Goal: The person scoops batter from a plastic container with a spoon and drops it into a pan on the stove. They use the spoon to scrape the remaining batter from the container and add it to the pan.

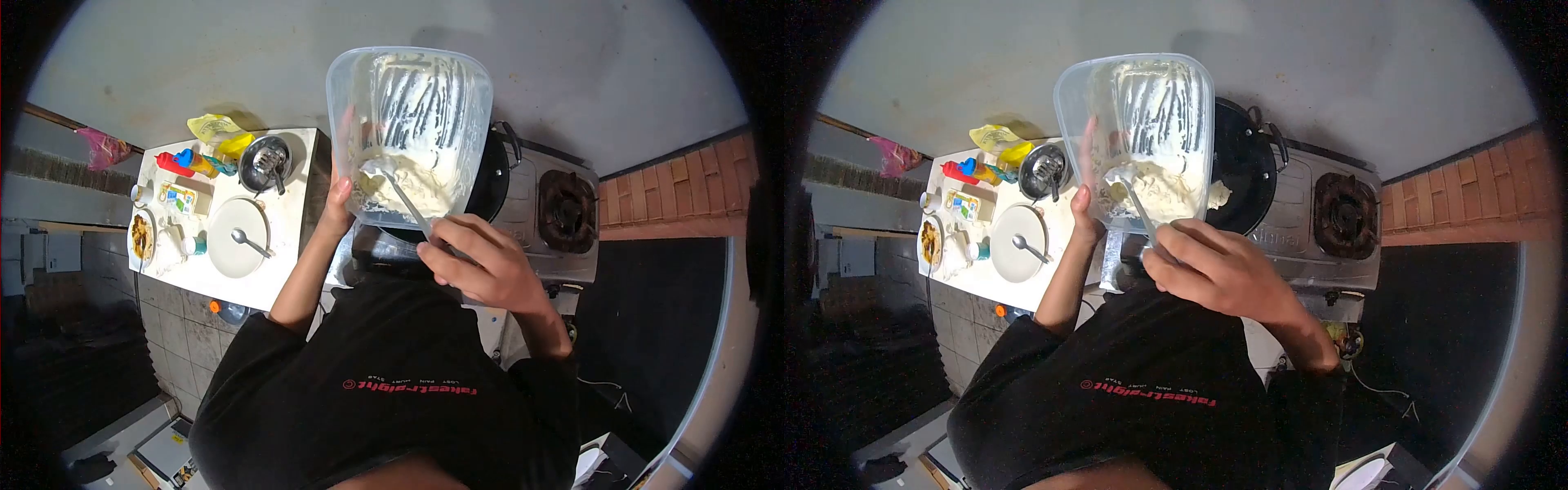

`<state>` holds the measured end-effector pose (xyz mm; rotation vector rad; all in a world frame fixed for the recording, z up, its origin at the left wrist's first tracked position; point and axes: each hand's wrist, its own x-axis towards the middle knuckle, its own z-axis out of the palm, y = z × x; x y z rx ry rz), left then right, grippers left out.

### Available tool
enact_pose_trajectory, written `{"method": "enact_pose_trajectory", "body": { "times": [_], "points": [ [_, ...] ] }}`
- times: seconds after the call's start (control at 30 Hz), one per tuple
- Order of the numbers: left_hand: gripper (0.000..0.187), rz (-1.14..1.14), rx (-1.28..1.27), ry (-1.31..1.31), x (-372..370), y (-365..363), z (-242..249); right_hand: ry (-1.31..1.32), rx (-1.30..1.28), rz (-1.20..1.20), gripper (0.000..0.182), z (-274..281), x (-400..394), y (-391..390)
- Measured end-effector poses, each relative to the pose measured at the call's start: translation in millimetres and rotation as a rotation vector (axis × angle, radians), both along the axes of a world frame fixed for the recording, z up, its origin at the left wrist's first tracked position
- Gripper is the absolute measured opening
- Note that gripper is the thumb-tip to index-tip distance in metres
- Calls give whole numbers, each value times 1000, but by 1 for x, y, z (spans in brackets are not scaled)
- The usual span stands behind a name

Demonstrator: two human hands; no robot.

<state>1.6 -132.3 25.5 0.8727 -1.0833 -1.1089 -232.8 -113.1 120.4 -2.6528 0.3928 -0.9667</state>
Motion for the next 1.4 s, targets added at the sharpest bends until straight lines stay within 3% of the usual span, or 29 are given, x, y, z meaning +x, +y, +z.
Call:
{"method": "enact_pose_trajectory", "body": {
  "times": [0.07, 0.2, 0.27, 0.4, 0.5, 0.6, 0.8, 1.07, 1.4],
  "points": [
    [121, 37, -13, 19, -3, -1, 6, 11, 23, 45, 38, -3, 4, -1],
    [121, 34, 14, 95, -4, -1, 7, 77, 54, 87, 37, -4, -18, -8],
    [121, 35, 22, 71, 2, 2, 6, -13, 160, 47, 36, 5, -18, -9],
    [122, 62, -34, -23, 3, 3, -7, -221, 123, -132, 28, 6, -3, 3],
    [123, 92, -75, -38, 1, 3, -11, -307, 121, -136, 27, -2, 7, 13],
    [112, 101, -119, -84, -3, 7, -12, -361, 140, -115, 28, 0, 13, 20],
    [109, 140, -124, -49, -4, 12, -16, -184, 105, -208, 32, -1, 15, 15],
    [109, 149, 55, -76, -6, 24, -11, -202, -59, -209, 38, 14, 1, 5],
    [119, 105, -42, -5, -4, 13, 0, 40, 28, 87, 45, 2, -15, 3]
  ]
}}
